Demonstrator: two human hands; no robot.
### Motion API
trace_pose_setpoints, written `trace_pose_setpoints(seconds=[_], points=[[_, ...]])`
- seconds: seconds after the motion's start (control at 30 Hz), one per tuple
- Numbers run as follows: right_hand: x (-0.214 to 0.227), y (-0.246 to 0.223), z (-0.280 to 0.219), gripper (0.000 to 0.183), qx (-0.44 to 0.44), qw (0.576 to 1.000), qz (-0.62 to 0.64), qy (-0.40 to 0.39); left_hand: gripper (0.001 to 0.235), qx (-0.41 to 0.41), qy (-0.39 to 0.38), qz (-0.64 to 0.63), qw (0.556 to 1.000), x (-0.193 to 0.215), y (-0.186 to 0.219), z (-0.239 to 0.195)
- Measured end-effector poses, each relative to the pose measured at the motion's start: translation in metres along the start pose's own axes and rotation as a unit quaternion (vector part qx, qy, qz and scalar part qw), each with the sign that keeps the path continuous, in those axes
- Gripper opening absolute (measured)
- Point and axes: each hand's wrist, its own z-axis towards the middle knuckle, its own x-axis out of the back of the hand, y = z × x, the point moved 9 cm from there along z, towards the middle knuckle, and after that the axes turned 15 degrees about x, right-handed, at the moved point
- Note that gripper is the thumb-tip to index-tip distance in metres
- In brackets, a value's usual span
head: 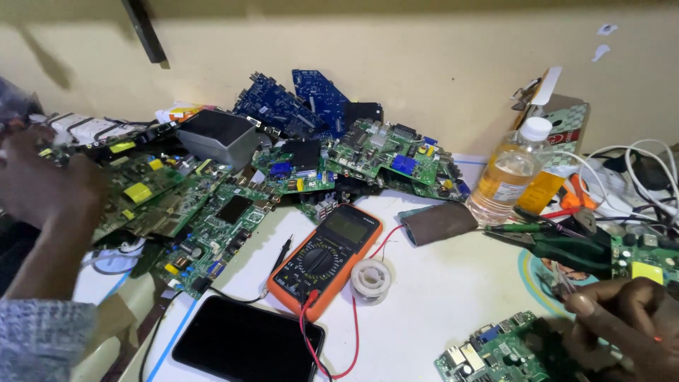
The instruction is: The person uses a soldering iron and solder to work on several circuit boards. They pick up different boards, flip them over, and apply solder to specific points on the backside of the boards.
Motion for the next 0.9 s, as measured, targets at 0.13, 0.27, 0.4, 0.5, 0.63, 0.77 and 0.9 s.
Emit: trace_pose_setpoints(seconds=[0.13, 0.27, 0.4, 0.5, 0.63, 0.77, 0.9], points=[[0.002, -0.001, 0.008, 0.055, -0.020, 1.000, 0.007, 0.006, 0.073, -0.227, -0.175, 0.063, 0.956, -0.049, 0.042, 0.003], [0.000, 0.009, 0.011, 0.048, -0.036, 0.998, -0.047, -0.033, 0.025, -0.239, -0.205, 0.278, 0.907, -0.085, 0.027, 0.016], [-0.001, 0.004, 0.007, 0.054, -0.051, 0.997, 0.050, -0.014, 0.018, -0.270, -0.199, 0.062, 0.940, -0.105, 0.017, 0.023], [0.000, 0.003, 0.004, 0.046, -0.060, 0.998, -0.028, -0.012, 0.026, -0.179, -0.256, -0.279, 0.908, -0.090, 0.003, 0.040], [-0.006, -0.022, -0.002, 0.029, -0.144, 0.976, -0.158, -0.028, 0.024, -0.212, -0.155, -0.283, 0.923, 0.083, 0.092, -0.042], [-0.013, -0.032, -0.012, 0.032, -0.083, 0.996, 0.024, 0.020, 0.011, -0.040, -0.300, -0.415, 0.858, 0.150, 0.150, -0.113], [-0.010, -0.025, -0.007, 0.041, -0.024, 0.972, 0.229, 0.054, 0.014, 0.190, -0.472, -0.582, 0.634, 0.126, 0.185, -0.203]])
